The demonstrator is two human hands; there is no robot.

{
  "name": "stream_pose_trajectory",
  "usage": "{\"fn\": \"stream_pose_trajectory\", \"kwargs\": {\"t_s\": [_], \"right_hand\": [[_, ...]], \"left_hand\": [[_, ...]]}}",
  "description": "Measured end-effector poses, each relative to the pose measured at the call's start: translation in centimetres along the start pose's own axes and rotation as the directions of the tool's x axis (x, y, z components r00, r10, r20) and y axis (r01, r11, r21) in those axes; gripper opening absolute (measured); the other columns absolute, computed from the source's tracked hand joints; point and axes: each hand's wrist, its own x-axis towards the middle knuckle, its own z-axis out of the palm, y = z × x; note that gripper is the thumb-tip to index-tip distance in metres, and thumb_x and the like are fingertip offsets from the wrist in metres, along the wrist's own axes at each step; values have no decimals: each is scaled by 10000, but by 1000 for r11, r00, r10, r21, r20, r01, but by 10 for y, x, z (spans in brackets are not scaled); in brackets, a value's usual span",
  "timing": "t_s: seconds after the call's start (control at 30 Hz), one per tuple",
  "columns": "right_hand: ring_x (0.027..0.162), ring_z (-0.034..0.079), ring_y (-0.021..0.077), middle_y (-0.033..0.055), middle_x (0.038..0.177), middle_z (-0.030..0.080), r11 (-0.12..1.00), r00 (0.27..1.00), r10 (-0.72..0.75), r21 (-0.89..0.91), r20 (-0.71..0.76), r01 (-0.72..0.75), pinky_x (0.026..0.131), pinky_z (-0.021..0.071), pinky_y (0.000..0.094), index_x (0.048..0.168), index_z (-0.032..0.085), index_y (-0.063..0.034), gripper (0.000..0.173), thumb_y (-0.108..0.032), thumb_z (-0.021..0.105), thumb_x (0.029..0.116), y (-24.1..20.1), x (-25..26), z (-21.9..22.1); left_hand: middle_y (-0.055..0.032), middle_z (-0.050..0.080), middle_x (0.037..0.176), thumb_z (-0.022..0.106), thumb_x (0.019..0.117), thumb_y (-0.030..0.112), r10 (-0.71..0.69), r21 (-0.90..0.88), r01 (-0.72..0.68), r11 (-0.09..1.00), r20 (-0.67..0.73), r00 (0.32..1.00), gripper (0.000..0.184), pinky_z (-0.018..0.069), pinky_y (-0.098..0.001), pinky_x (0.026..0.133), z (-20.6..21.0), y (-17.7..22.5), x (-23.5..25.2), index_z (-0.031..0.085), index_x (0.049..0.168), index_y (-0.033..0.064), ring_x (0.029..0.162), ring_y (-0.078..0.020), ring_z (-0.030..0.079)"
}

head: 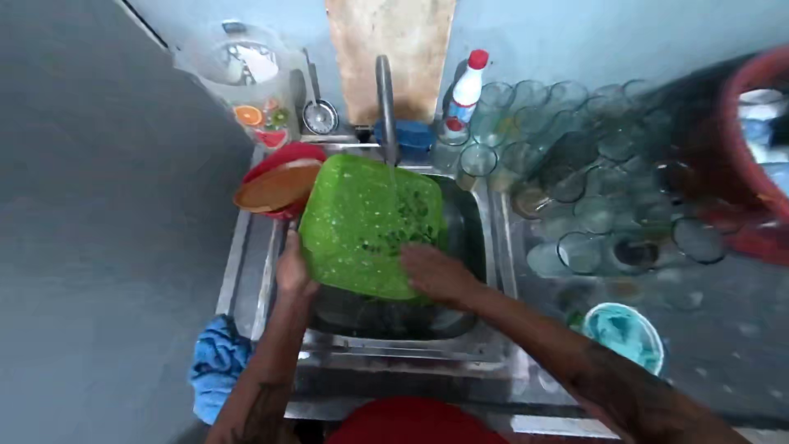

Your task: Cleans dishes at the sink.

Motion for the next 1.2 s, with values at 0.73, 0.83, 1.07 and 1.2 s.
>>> {"fn": "stream_pose_trajectory", "kwargs": {"t_s": [0.73,0.83,1.07,1.2], "right_hand": [[1286,628,361,164,1357,672,950,923,-192,173,-333,260,1044,524,526,1300,678,4,386,13,584,926,-46,-37,-30],[884,687,100,85,961,733,731,871,398,673,-287,-112,825,561,305,1127,718,17,234,-158,629,999,-46,-33,-60],[953,714,190,115,1073,712,-51,639,769,996,-11,79,835,619,404,1327,552,-31,397,-338,471,1089,-10,6,-38],[906,723,178,98,1008,721,-138,597,802,973,-1,187,785,628,386,1275,566,-43,349,-313,425,1106,-6,-7,-43]], "left_hand": [[-56,667,875,311,1088,518,-342,165,319,933,144,929,495,596,-367,655,15,49,-15,542,1209,96,747,-171,678],[-130,640,1268,253,1126,400,-16,432,-150,889,357,934,541,557,-395,905,36,39,-17,489,1424,14,1065,-208,665],[-230,364,1607,361,1077,362,446,310,-948,-69,860,248,563,215,-625,1217,128,-27,-10,477,1499,7,1504,-450,291],[-285,435,1535,289,1113,290,358,656,-750,83,683,637,532,330,-571,1176,132,11,26,426,1505,-43,1433,-439,418]]}}
